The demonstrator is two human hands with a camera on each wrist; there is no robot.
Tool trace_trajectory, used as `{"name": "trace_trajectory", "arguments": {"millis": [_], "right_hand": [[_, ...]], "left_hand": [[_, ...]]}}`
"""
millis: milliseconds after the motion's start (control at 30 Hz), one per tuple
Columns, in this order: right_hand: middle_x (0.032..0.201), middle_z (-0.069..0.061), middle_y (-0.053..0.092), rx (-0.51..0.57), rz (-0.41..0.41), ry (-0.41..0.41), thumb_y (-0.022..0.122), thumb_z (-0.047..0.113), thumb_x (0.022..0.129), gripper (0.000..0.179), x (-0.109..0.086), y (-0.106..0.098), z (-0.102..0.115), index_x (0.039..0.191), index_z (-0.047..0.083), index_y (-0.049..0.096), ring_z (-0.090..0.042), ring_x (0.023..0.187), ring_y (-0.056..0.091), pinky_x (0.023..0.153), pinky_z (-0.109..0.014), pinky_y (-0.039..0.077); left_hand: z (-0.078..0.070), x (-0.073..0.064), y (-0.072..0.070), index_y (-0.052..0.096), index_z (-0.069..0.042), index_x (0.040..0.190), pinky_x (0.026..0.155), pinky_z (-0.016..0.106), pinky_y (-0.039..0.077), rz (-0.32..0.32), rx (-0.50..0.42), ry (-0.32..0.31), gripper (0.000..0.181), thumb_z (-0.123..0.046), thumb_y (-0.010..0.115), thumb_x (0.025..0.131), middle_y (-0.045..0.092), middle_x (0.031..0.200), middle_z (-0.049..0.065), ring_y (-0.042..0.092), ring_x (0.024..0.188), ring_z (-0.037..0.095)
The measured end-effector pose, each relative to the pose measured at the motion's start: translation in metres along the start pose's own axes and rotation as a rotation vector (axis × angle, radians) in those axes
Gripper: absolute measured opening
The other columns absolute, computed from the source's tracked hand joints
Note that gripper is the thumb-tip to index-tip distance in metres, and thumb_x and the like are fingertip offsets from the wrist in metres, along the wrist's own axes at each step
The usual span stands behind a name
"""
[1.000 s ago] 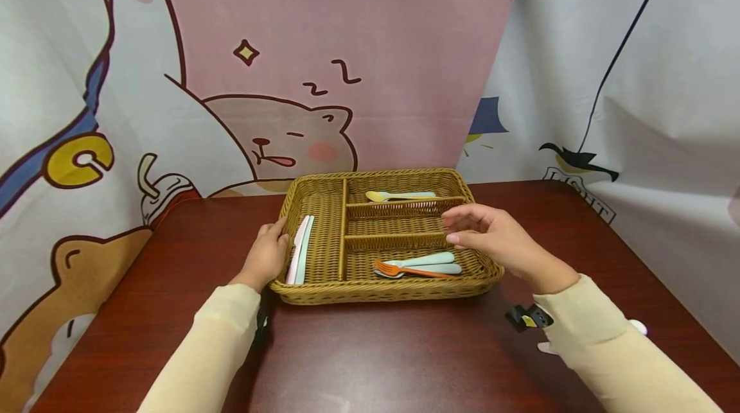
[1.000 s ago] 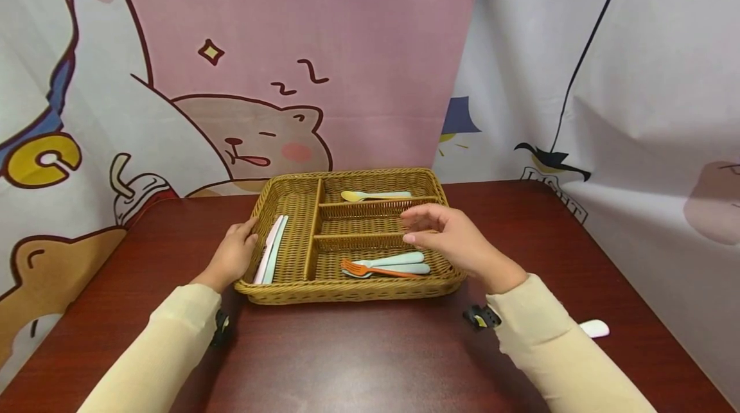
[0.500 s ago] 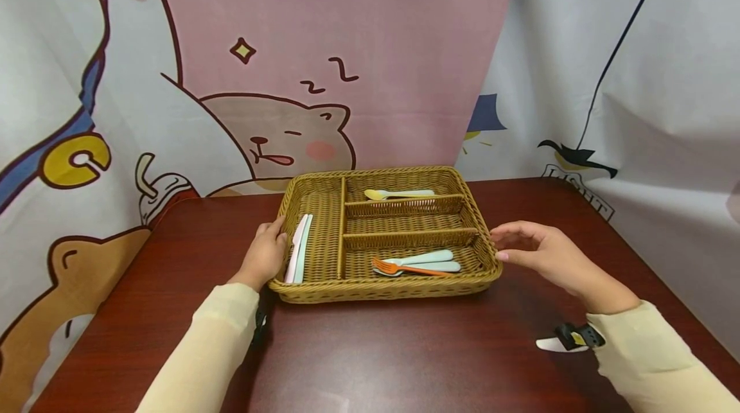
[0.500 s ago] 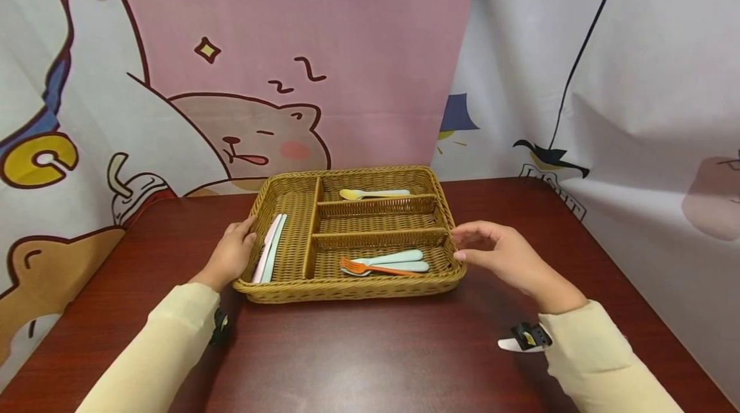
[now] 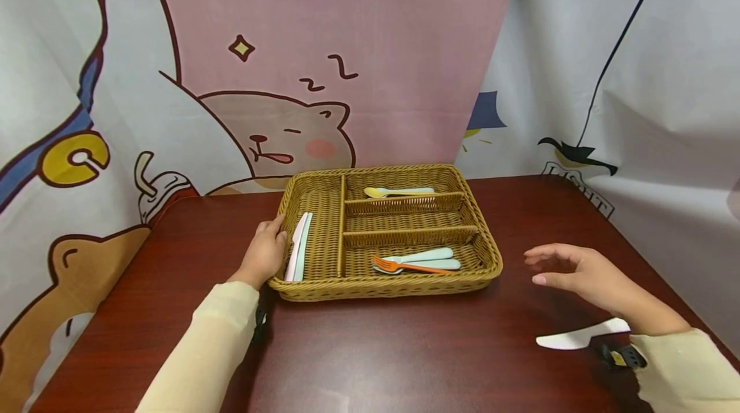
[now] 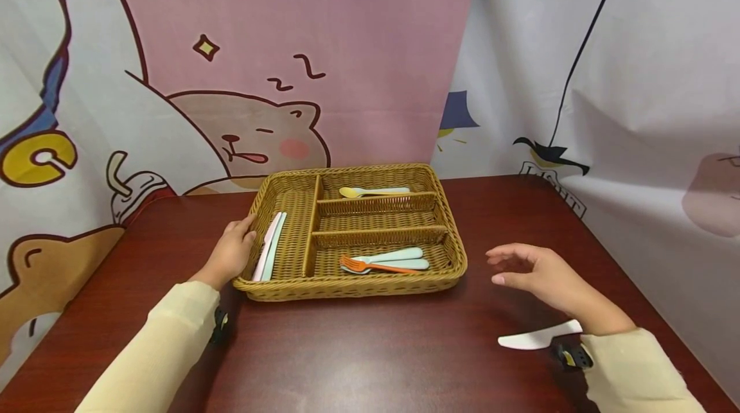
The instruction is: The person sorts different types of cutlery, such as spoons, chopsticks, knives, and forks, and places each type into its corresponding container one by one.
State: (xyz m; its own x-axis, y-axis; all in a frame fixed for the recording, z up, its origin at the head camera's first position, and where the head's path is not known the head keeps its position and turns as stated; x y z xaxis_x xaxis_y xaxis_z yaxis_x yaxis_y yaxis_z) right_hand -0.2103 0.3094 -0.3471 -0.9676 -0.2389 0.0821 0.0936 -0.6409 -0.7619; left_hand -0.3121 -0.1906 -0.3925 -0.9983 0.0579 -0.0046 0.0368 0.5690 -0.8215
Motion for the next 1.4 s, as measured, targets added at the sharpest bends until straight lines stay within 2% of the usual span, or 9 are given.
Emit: {"name": "trace_trajectory", "arguments": {"millis": [233,333,533,800,1000,1133,1400], "right_hand": [[0.101,-0.001,0.070,-0.061,0.032,-0.007,0.079,0.017,0.080,0.038,-0.011,-0.001,-0.021,0.114,0.006,0.067,0.007,0.090,0.058,0.065,-0.022,0.050],[0.099,0.000,0.070,-0.058,0.040,-0.016,0.079,0.014,0.080,0.036,-0.016,-0.002,-0.029,0.112,0.002,0.067,0.007,0.087,0.058,0.064,-0.022,0.050],[0.097,0.001,0.070,-0.052,0.097,0.018,0.079,0.014,0.079,0.037,-0.025,0.000,-0.052,0.110,-0.001,0.067,0.008,0.086,0.058,0.064,-0.022,0.052],[0.096,0.022,0.066,0.027,0.125,-0.065,0.076,0.000,0.078,0.028,-0.040,-0.006,-0.072,0.105,-0.001,0.068,0.008,0.084,0.058,0.063,-0.017,0.048],[0.097,0.024,0.067,0.089,0.196,-0.155,0.076,-0.007,0.075,0.031,-0.046,-0.005,-0.078,0.101,0.010,0.072,0.013,0.090,0.056,0.065,-0.012,0.044],[0.096,0.022,0.067,0.065,0.227,-0.181,0.077,-0.004,0.073,0.030,-0.048,-0.006,-0.081,0.099,0.010,0.072,0.013,0.090,0.056,0.065,-0.011,0.045],[0.092,0.022,0.067,-0.046,0.244,-0.155,0.082,0.009,0.071,0.025,-0.052,-0.007,-0.089,0.094,0.006,0.072,0.012,0.086,0.056,0.065,-0.013,0.045]], "left_hand": [[0.000,0.001,0.000,0.023,-0.001,0.153,0.109,0.053,0.031,-0.009,-0.004,-0.003,0.050,-0.015,0.032,0.106,0.032,0.142,0.028,0.039,0.130,0.043],[0.001,0.002,0.000,0.023,-0.001,0.153,0.109,0.053,0.031,-0.013,-0.006,-0.002,0.050,-0.015,0.032,0.106,0.032,0.142,0.028,0.039,0.131,0.043],[0.001,0.002,0.000,0.023,-0.001,0.153,0.109,0.054,0.031,-0.010,-0.006,-0.003,0.050,-0.015,0.033,0.106,0.032,0.142,0.028,0.039,0.131,0.043],[0.001,0.002,-0.001,0.023,-0.001,0.153,0.110,0.053,0.030,-0.016,-0.003,-0.008,0.050,-0.016,0.032,0.106,0.032,0.142,0.028,0.039,0.131,0.043],[0.000,0.001,-0.001,0.022,-0.001,0.153,0.110,0.054,0.030,-0.006,-0.004,-0.008,0.051,-0.016,0.032,0.106,0.031,0.143,0.028,0.038,0.131,0.043],[0.000,0.001,-0.002,0.023,0.000,0.153,0.109,0.054,0.030,-0.012,-0.006,-0.003,0.050,-0.015,0.032,0.105,0.032,0.142,0.029,0.039,0.130,0.044],[-0.001,0.000,-0.002,0.024,0.001,0.152,0.109,0.054,0.030,-0.017,0.004,0.002,0.050,-0.014,0.033,0.105,0.033,0.141,0.030,0.039,0.130,0.045]]}}
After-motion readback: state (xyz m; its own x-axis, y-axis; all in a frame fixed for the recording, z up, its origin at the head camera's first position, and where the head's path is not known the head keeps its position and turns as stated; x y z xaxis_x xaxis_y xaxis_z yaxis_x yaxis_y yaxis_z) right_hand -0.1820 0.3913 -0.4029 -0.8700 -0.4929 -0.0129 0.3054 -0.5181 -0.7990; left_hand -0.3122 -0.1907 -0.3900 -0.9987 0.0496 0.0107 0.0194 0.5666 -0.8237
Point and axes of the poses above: each hand's wrist, its own x-axis towards the middle knuckle, its own y-axis out of the palm, z = x × y, the point moved 8 cm from there along x, towards the middle knuckle
